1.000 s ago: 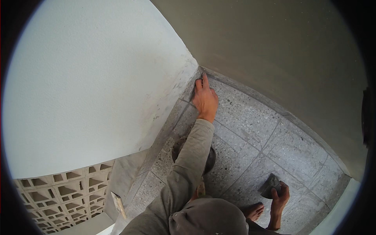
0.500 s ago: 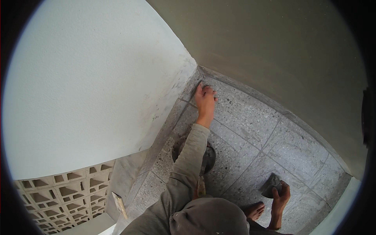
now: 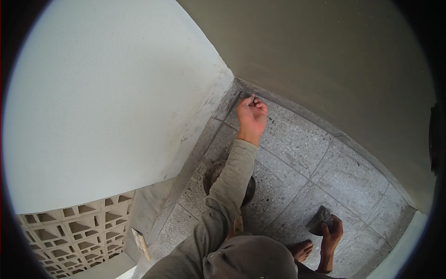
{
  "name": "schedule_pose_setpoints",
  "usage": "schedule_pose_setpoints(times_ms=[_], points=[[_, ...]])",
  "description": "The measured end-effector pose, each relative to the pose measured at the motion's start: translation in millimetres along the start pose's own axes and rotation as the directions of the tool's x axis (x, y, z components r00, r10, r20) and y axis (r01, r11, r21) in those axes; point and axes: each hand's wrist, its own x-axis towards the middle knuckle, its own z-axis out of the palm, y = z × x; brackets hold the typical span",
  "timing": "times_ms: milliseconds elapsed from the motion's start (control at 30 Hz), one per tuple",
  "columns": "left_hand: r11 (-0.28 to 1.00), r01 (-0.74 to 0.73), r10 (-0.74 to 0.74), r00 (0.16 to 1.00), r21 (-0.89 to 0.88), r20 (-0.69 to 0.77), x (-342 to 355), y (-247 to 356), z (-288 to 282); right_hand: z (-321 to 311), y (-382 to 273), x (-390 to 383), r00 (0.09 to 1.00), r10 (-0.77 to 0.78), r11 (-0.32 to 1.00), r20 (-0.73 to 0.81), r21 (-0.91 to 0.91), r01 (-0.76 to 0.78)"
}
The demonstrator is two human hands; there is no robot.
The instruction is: The person applies a gray substance to the seams between floor tiles using a small hand tool and then wipes the excess away with a piece of material, repeating this along the wall edge and corner.
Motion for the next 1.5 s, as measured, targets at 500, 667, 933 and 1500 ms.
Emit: schedule_pose_setpoints(times_ms=[500, 667, 933, 1500], points=[[0.978, 0.012, -0.012, 1.0, -0.21, 0.003, 17, 9, 3, 1, 11, 2, 0.999, -0.031, 0.999, 0.005, 0.025, 0.031], [0.972, 0.031, -0.033, 0.999, -0.234, -0.006, 10, 13, 9, -5, 11, -1, 1.0, 0.003, 1.0, -0.029, 0.029, -0.002], [0.975, 0.04, -0.034, 0.999, -0.218, 0.033, 1, 20, 17, -2, 13, 0, 0.999, -0.002, 1.0, -0.034, 0.018, 0.003], [1.0, -0.014, 0.015, 0.997, 0.017, -0.074, -12, 18, -13, 2, 12, 0, 0.999, -0.035, 0.996, -0.004, 0.081, 0.035]])
